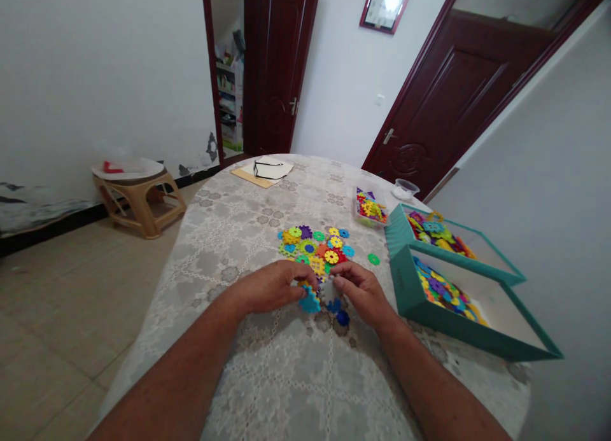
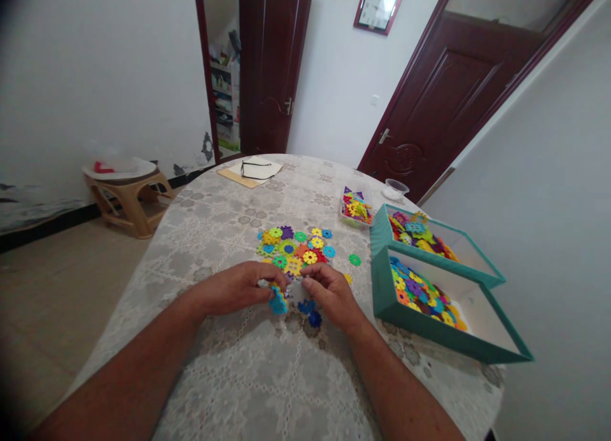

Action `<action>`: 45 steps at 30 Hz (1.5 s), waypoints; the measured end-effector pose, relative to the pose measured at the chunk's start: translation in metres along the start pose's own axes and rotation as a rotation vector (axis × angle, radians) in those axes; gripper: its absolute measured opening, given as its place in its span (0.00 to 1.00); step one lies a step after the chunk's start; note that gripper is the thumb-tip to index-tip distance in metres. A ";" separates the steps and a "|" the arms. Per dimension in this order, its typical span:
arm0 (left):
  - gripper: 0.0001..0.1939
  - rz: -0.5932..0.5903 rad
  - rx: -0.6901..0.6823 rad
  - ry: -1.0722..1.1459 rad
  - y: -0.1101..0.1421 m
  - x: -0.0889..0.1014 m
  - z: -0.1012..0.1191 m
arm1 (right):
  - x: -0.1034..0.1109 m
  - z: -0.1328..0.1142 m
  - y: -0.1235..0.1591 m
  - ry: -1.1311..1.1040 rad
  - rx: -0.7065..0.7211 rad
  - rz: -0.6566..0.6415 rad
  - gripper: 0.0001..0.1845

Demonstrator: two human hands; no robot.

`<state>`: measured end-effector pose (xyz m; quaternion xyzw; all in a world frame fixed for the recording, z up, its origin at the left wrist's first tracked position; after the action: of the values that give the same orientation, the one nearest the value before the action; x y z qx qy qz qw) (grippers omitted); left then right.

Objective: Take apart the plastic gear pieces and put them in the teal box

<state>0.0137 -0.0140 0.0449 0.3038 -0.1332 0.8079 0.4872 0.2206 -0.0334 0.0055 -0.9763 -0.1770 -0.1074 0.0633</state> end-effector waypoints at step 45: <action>0.22 0.311 0.251 -0.337 -0.027 -0.024 -0.018 | 0.183 -0.085 0.029 0.913 -0.010 0.679 0.19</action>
<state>0.0385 -0.0088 0.0144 0.4678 -0.1563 0.8213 0.2866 0.3823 -0.0129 0.1280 -0.8332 0.1927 -0.4930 0.1599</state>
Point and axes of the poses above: each hand's wrist, its own y-axis away from the middle knuckle, its own x-axis out of the back of the hand, z = x × y, the point moved 6 cm from there along -y, towards the middle knuckle, and after that the axes turned 13 degrees about -z, right-handed, at the moved point
